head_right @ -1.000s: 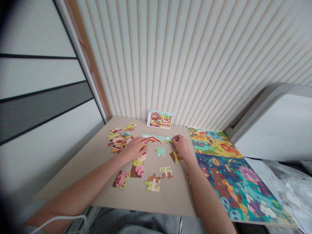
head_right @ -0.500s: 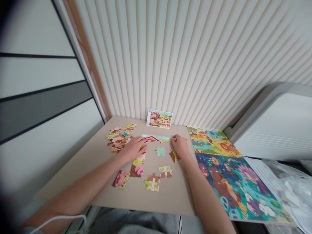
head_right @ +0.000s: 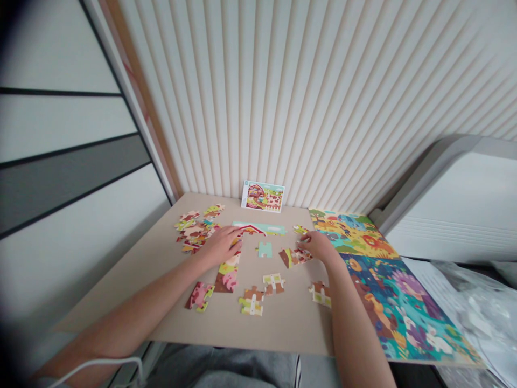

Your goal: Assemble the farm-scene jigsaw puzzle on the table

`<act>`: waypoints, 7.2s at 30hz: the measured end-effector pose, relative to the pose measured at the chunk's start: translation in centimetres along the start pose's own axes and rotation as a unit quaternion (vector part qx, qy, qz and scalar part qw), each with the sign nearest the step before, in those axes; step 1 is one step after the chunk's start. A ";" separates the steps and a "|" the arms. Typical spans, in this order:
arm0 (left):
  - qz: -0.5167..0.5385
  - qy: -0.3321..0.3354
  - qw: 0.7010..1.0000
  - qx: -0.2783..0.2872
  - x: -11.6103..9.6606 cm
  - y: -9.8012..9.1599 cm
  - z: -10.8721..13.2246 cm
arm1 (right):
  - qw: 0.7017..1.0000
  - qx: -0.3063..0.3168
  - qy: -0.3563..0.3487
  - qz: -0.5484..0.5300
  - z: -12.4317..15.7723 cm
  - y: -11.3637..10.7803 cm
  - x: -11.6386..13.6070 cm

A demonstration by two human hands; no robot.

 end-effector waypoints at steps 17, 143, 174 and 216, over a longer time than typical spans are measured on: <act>0.001 0.003 1.000 -0.004 0.0 0.1 -0.1 | 0.964 0.029 -0.265 -0.014 1.7 3.3 9.3; -0.021 -0.006 1.000 0.004 0.9 0.4 -0.2 | 0.937 0.155 -0.259 -0.175 2.8 3.0 10.0; -0.027 -0.008 1.000 0.009 0.9 0.3 -0.1 | 0.987 -0.018 -0.153 0.045 2.8 0.9 8.4; -0.016 -0.006 1.000 0.007 0.8 0.3 -0.1 | 0.977 -0.087 -0.121 0.155 -0.9 1.2 5.0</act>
Point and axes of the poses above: each hand's wrist, its own z-axis away from the middle knuckle, its own y-axis out of the palm, x = y × z, the point moved 3 cm from there along -z, towards the middle knuckle, and after that the axes turned 14 degrees about x, right-handed, at the moved point
